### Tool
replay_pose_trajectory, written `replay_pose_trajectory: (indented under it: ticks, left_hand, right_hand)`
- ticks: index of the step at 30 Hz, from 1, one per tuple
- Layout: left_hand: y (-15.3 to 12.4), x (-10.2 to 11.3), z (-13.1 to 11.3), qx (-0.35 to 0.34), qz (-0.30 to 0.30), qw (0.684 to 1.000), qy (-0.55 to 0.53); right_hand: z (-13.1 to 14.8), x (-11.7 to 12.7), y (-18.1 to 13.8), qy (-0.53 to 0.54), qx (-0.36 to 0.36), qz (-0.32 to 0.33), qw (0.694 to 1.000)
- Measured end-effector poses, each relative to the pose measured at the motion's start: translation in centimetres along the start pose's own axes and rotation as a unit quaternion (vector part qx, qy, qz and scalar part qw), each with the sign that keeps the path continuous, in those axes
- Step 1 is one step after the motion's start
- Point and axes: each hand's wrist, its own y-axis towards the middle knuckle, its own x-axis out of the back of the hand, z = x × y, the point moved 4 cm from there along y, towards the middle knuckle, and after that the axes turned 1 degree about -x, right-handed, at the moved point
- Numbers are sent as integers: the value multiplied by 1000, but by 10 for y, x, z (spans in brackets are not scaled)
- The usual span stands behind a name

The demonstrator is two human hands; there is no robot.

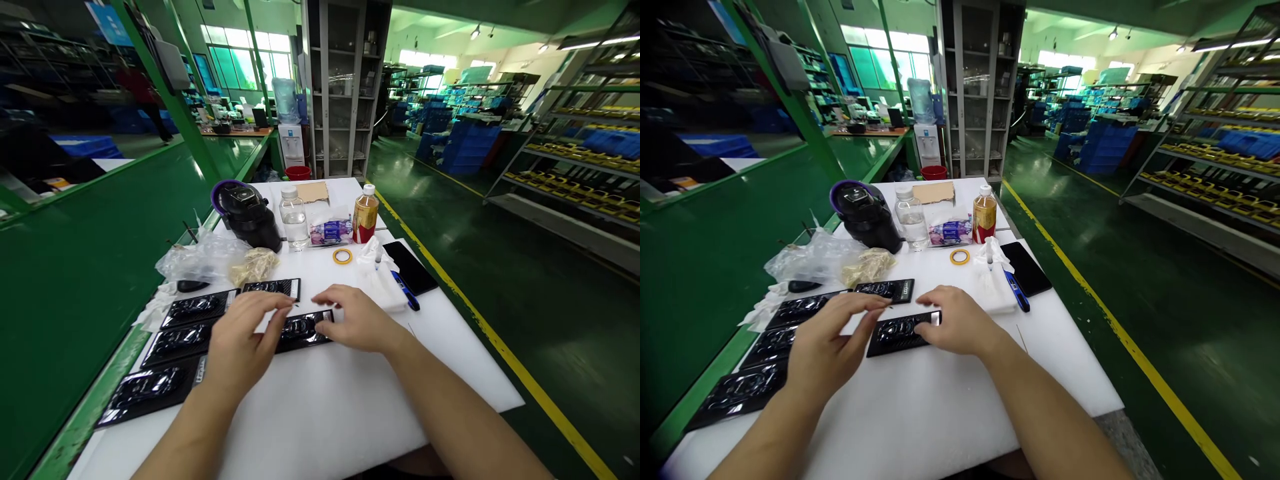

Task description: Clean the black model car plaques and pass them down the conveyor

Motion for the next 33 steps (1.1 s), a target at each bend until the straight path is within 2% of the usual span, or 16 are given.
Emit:
replay_pose_trajectory:
  ticks: [2, 4, 8, 11, 14, 16, 20, 24, 33]
  left_hand:
    - [2, 12, 2, 36, -27, 999, 31]
    - [-1, 25, -1, 49, -21, 997, 56]
    - [-34, 38, -17, 12, 50, 996, 77]
    - [-76, 32, -28, 25, 81, 995, 52]
    - [-110, 24, -36, 69, 69, 994, 45]
    - [-121, 21, -39, 86, 52, 993, 56]
    - [-123, 19, -39, 94, 56, 992, 63]
    - [-118, 15, -34, 89, 84, 991, 55]
    - [-118, 10, -35, 96, 87, 990, 52]
  right_hand:
    - [3, -4, -4, -136, 32, 30, 990]
    - [9, -13, -12, -231, 34, 69, 970]
    - [27, -39, -46, -343, 34, 48, 938]
    - [34, -62, -79, -307, 53, 14, 950]
    - [31, -80, -100, -250, 69, -7, 966]
    - [27, -88, -107, -225, 79, -19, 971]
    - [23, -91, -111, -204, 101, -35, 973]
    - [23, -89, -114, -206, 84, -39, 974]
    - [28, -89, -114, -230, 87, -23, 969]
